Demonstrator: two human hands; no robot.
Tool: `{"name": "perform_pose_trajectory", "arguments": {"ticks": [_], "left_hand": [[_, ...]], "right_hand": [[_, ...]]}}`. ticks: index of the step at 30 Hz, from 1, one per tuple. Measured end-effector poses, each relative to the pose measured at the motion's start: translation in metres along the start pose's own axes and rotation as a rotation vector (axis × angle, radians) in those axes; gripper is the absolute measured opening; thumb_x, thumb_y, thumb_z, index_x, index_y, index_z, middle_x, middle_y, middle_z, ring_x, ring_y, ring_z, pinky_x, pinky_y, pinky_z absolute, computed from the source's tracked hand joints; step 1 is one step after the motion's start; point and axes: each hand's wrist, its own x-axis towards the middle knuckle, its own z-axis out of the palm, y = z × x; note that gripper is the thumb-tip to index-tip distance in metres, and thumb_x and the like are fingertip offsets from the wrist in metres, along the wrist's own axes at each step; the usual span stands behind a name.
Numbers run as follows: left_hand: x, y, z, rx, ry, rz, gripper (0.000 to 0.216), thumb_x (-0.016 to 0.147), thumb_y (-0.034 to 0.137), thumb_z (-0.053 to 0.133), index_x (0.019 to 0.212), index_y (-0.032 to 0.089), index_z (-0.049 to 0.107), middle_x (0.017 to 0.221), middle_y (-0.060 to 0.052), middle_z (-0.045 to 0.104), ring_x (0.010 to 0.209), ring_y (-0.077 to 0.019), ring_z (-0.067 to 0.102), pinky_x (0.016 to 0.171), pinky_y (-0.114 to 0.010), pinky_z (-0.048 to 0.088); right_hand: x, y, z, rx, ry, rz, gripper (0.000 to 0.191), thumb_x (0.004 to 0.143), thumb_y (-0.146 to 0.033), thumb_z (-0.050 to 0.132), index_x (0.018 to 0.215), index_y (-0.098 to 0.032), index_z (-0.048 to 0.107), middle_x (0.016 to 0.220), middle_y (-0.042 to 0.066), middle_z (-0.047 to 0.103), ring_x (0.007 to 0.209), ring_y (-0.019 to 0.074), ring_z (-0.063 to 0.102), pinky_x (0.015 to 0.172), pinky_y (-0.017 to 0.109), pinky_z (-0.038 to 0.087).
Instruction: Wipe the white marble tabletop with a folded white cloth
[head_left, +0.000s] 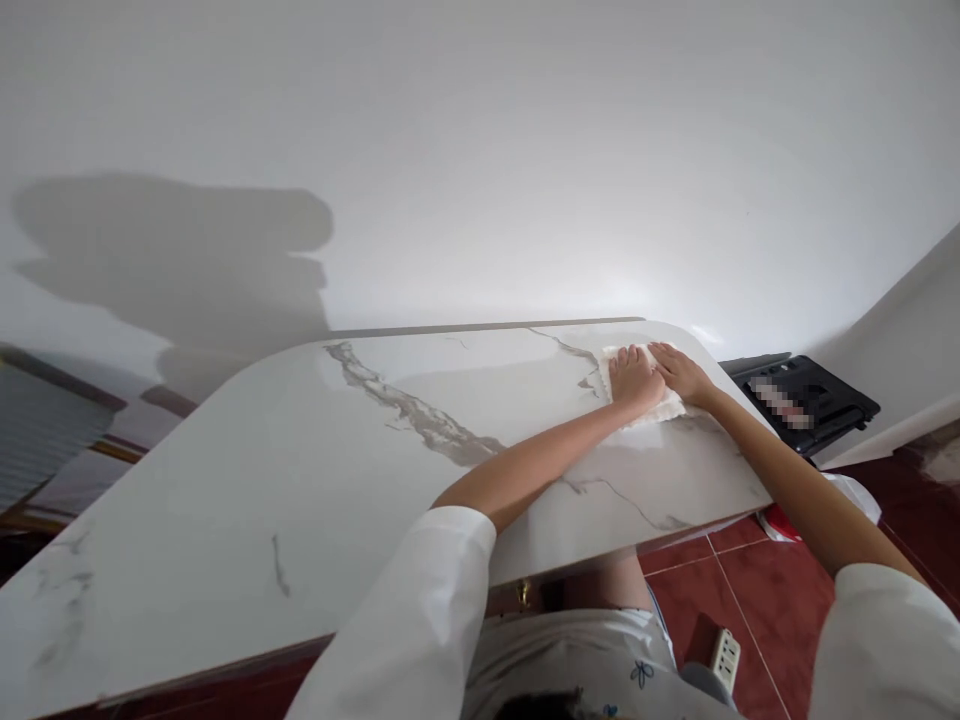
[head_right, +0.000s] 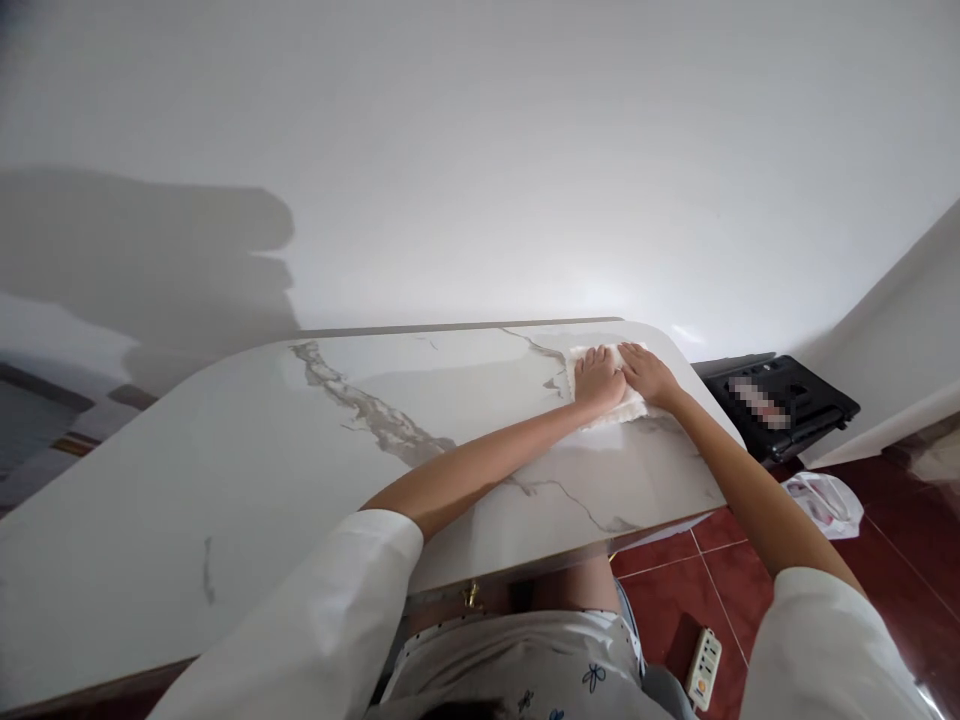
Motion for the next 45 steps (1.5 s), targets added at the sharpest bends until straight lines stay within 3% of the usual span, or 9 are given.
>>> {"name": "perform_pose_trajectory", "arguments": {"ticks": [7, 11, 15, 20, 27, 31, 35, 38, 45], "left_hand": [[0.081, -0.030, -0.004, 0.090, 0.114, 0.017, 0.052, 0.094, 0.025, 0.030, 0.144, 0.009, 0.035, 0.154, -0.011, 0.034, 0.144, -0.0236, 0.022, 0.117, -0.039, 0.016], [0.118, -0.044, -0.007, 0.139, 0.168, 0.002, 0.046, 0.094, 0.026, 0.032, 0.133, 0.008, 0.048, 0.144, -0.015, 0.047, 0.136, -0.0246, 0.036, 0.112, -0.038, 0.023], [0.138, -0.052, -0.012, 0.193, 0.155, 0.008, 0.039, 0.094, 0.028, 0.033, 0.110, 0.009, 0.063, 0.118, -0.014, 0.065, 0.116, -0.0247, 0.055, 0.101, -0.037, 0.034], [0.140, -0.053, -0.012, 0.190, 0.189, 0.025, 0.038, 0.094, 0.027, 0.034, 0.107, 0.008, 0.063, 0.115, -0.015, 0.066, 0.112, -0.0252, 0.056, 0.098, -0.037, 0.034], [0.118, -0.049, -0.013, 0.173, 0.212, 0.070, 0.038, 0.094, 0.023, 0.032, 0.120, 0.010, 0.056, 0.128, -0.014, 0.058, 0.124, -0.0255, 0.045, 0.108, -0.038, 0.027], [0.089, -0.045, -0.012, 0.164, 0.208, 0.093, 0.046, 0.095, 0.026, 0.029, 0.136, 0.011, 0.044, 0.146, -0.014, 0.043, 0.137, -0.0262, 0.032, 0.114, -0.041, 0.020], [0.050, -0.035, -0.008, 0.181, 0.194, 0.104, 0.051, 0.093, 0.025, 0.029, 0.139, 0.007, 0.040, 0.149, -0.016, 0.039, 0.139, -0.0281, 0.029, 0.115, -0.043, 0.018], [0.020, -0.026, -0.006, 0.180, 0.163, 0.122, 0.051, 0.093, 0.025, 0.029, 0.139, 0.008, 0.041, 0.149, -0.015, 0.040, 0.140, -0.0281, 0.029, 0.116, -0.043, 0.018], [-0.051, -0.002, -0.006, 0.110, -0.012, 0.062, 0.057, 0.092, 0.026, 0.028, 0.147, 0.011, 0.029, 0.157, -0.010, 0.026, 0.146, -0.0246, 0.018, 0.120, -0.040, 0.012]], "right_hand": [[0.084, 0.016, 0.016, 0.025, -0.035, 0.094, 0.051, 0.097, -0.035, 0.028, 0.141, -0.017, 0.045, 0.147, 0.008, 0.047, 0.140, 0.0258, 0.035, 0.115, 0.043, 0.031], [0.119, 0.015, 0.015, 0.036, -0.073, 0.139, 0.041, 0.096, -0.028, 0.031, 0.123, -0.016, 0.059, 0.133, 0.010, 0.060, 0.128, 0.0253, 0.049, 0.104, 0.038, 0.039], [0.138, 0.012, 0.015, -0.034, -0.166, 0.268, 0.036, 0.097, -0.029, 0.032, 0.104, -0.017, 0.065, 0.112, 0.012, 0.069, 0.105, 0.0278, 0.062, 0.086, 0.036, 0.045], [0.137, 0.013, 0.016, -0.017, -0.112, 0.226, 0.038, 0.097, -0.029, 0.029, 0.106, -0.019, 0.065, 0.112, 0.011, 0.069, 0.101, 0.0271, 0.062, 0.083, 0.037, 0.046], [0.121, 0.009, 0.012, 0.046, -0.049, 0.160, 0.043, 0.096, -0.028, 0.028, 0.128, -0.016, 0.054, 0.134, 0.010, 0.059, 0.122, 0.0275, 0.053, 0.100, 0.042, 0.043], [0.097, -0.002, 0.008, 0.013, -0.050, 0.130, 0.051, 0.097, -0.031, 0.025, 0.140, -0.012, 0.043, 0.148, 0.012, 0.045, 0.138, 0.0260, 0.037, 0.113, 0.044, 0.032], [0.061, -0.013, 0.004, 0.006, -0.060, 0.086, 0.057, 0.097, -0.034, 0.021, 0.143, -0.006, 0.039, 0.151, 0.016, 0.039, 0.142, 0.0279, 0.031, 0.116, 0.047, 0.028], [0.029, -0.021, 0.001, 0.030, -0.018, 0.070, 0.058, 0.097, -0.039, 0.019, 0.145, -0.013, 0.038, 0.149, 0.012, 0.042, 0.142, 0.0289, 0.031, 0.115, 0.051, 0.028], [-0.046, -0.050, -0.019, 0.033, -0.029, 0.081, 0.059, 0.098, -0.044, 0.019, 0.147, -0.015, 0.037, 0.151, 0.011, 0.040, 0.143, 0.0291, 0.029, 0.116, 0.052, 0.028]]}}
